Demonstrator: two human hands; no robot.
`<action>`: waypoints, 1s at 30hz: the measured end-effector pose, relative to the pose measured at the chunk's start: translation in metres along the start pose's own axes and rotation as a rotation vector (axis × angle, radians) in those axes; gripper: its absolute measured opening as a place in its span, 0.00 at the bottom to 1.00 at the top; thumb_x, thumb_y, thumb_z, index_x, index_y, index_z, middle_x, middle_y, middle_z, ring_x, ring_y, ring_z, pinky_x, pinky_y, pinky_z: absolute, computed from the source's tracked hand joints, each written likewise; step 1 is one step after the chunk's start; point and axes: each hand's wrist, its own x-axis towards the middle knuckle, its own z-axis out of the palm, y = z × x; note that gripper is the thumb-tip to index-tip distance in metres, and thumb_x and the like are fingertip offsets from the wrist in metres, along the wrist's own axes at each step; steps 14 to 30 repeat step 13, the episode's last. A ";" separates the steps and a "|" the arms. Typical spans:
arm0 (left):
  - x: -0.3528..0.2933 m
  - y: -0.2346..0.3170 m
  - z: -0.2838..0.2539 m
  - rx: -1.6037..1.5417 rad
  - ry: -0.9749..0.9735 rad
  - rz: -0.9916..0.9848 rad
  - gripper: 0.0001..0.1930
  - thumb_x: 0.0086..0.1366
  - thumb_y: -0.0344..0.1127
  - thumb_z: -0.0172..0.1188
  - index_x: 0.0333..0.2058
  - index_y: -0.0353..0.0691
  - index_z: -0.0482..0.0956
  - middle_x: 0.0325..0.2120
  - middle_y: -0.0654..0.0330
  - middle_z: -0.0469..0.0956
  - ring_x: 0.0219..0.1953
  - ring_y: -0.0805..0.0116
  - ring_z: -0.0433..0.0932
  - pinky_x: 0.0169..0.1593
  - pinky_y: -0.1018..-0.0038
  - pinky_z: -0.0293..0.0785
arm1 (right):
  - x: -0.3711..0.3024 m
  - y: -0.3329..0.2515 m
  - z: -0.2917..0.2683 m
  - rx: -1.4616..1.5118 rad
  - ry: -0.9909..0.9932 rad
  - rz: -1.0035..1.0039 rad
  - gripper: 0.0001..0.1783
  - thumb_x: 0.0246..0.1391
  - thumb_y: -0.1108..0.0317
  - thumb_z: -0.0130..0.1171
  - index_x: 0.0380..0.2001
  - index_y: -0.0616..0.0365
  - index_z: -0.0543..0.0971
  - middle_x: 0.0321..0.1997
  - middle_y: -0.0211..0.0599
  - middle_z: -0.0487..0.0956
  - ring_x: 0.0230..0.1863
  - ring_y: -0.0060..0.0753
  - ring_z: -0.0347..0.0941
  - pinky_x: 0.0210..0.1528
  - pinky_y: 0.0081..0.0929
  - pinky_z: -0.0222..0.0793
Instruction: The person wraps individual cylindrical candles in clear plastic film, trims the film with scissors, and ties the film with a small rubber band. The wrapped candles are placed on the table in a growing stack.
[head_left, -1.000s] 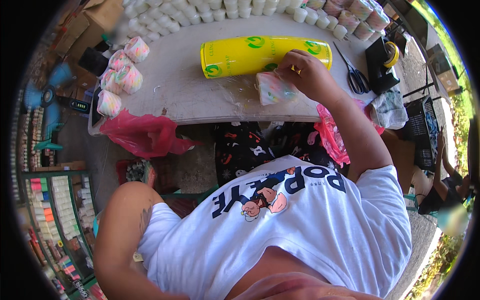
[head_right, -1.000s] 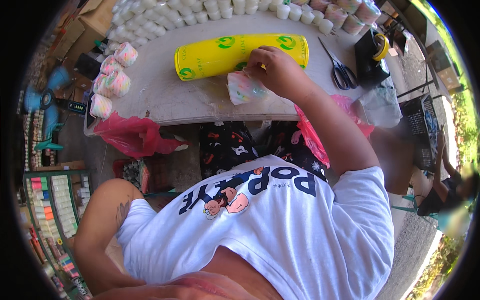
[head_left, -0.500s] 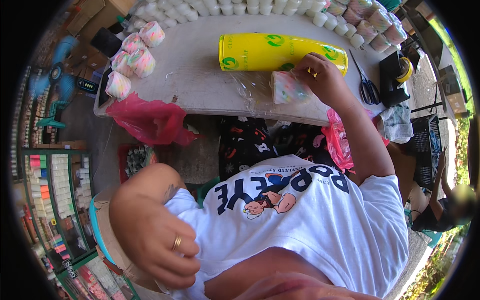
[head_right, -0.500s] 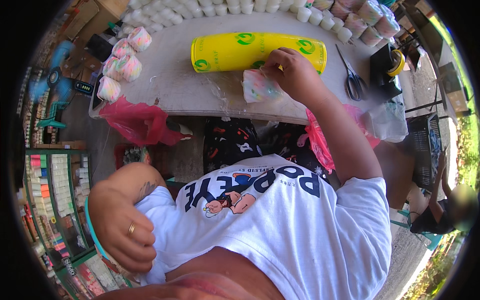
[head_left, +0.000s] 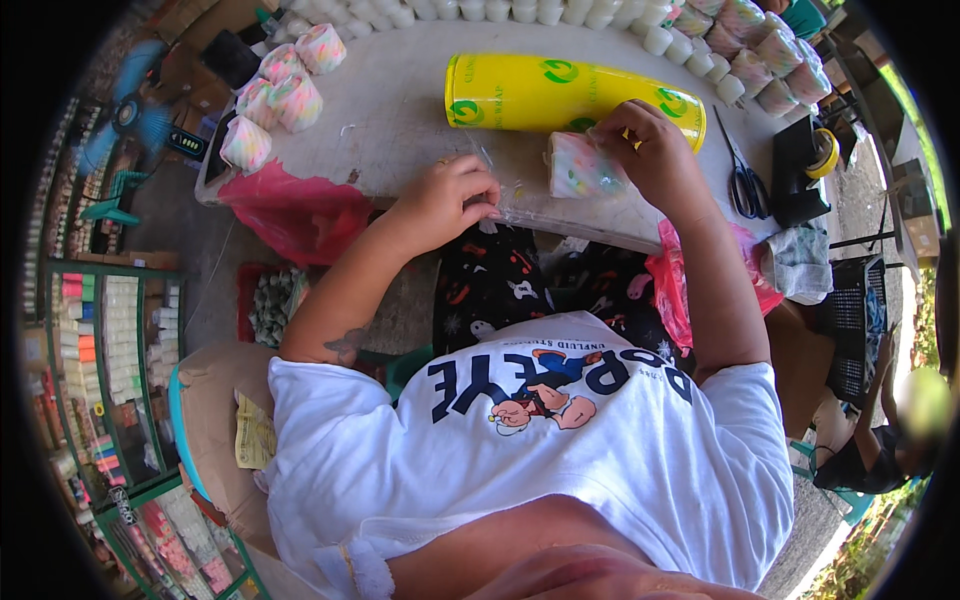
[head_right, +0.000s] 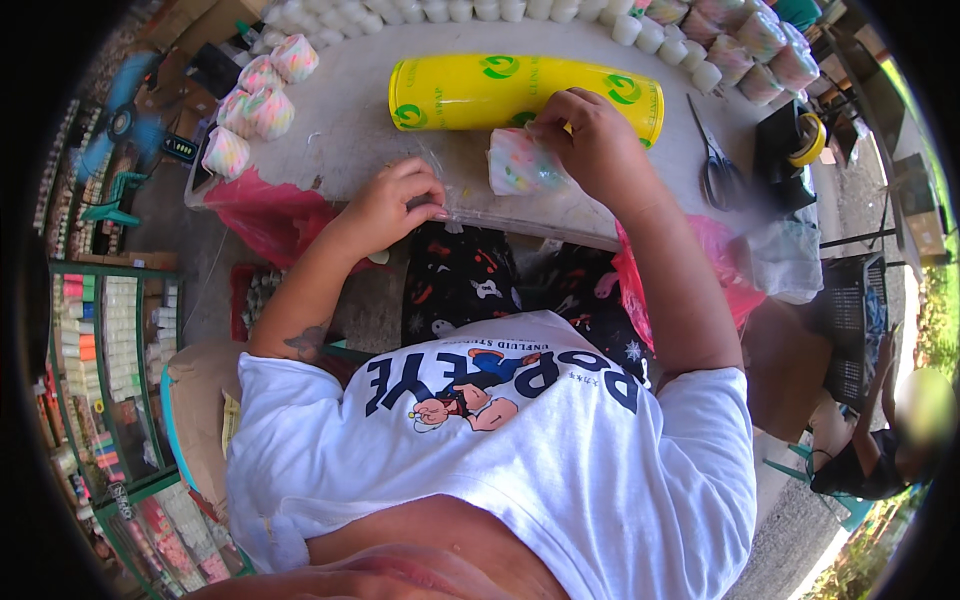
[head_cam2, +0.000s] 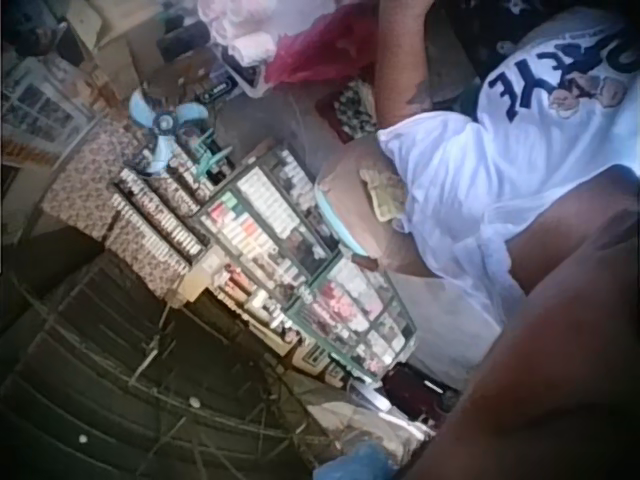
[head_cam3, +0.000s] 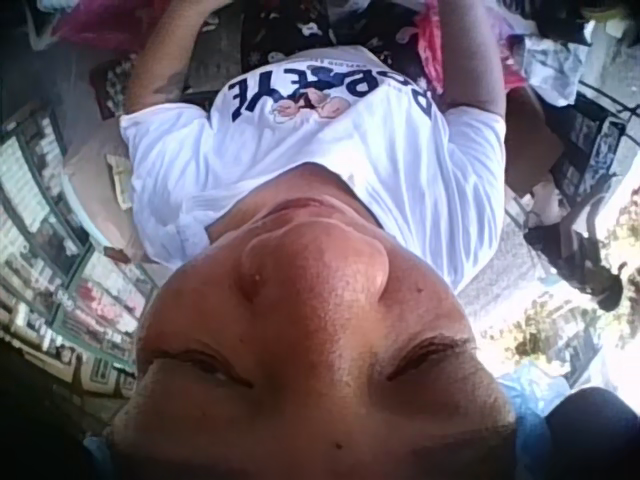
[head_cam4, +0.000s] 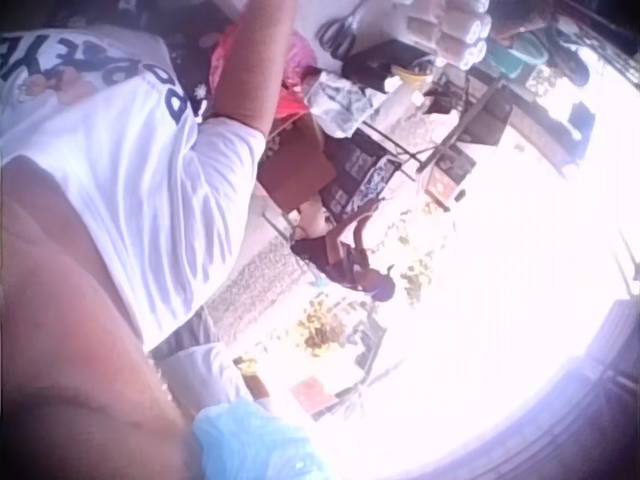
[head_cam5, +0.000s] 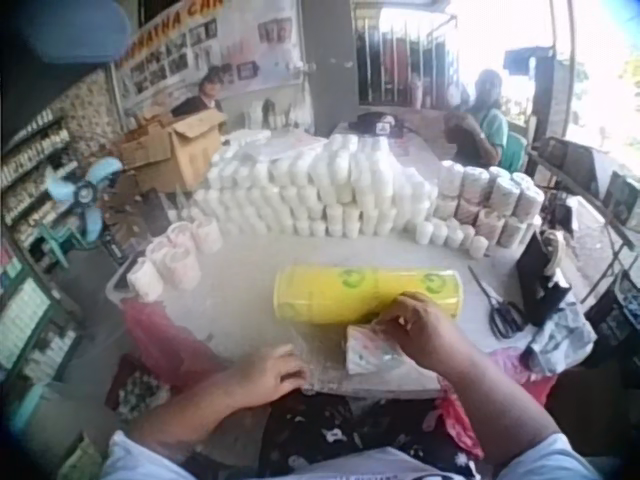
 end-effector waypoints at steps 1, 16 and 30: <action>-0.001 0.000 0.000 -0.018 0.001 0.004 0.09 0.52 0.28 0.64 0.32 0.38 0.75 0.34 0.57 0.73 0.35 0.59 0.75 0.38 0.69 0.72 | 0.000 0.001 0.001 -0.001 0.005 -0.008 0.03 0.48 0.72 0.60 0.26 0.59 0.77 0.30 0.40 0.77 0.35 0.43 0.74 0.38 0.34 0.70; -0.007 0.007 -0.013 -0.426 0.022 -0.077 0.07 0.66 0.21 0.48 0.40 0.39 0.64 0.47 0.53 0.73 0.40 0.72 0.75 0.43 0.77 0.74 | 0.000 -0.002 0.000 -0.003 0.011 -0.004 0.03 0.47 0.73 0.61 0.26 0.60 0.77 0.29 0.41 0.77 0.35 0.43 0.74 0.38 0.34 0.70; -0.007 0.007 -0.013 -0.426 0.022 -0.077 0.07 0.66 0.21 0.48 0.40 0.39 0.64 0.47 0.53 0.73 0.40 0.72 0.75 0.43 0.77 0.74 | 0.000 -0.002 0.000 -0.003 0.011 -0.004 0.03 0.47 0.73 0.61 0.26 0.60 0.77 0.29 0.41 0.77 0.35 0.43 0.74 0.38 0.34 0.70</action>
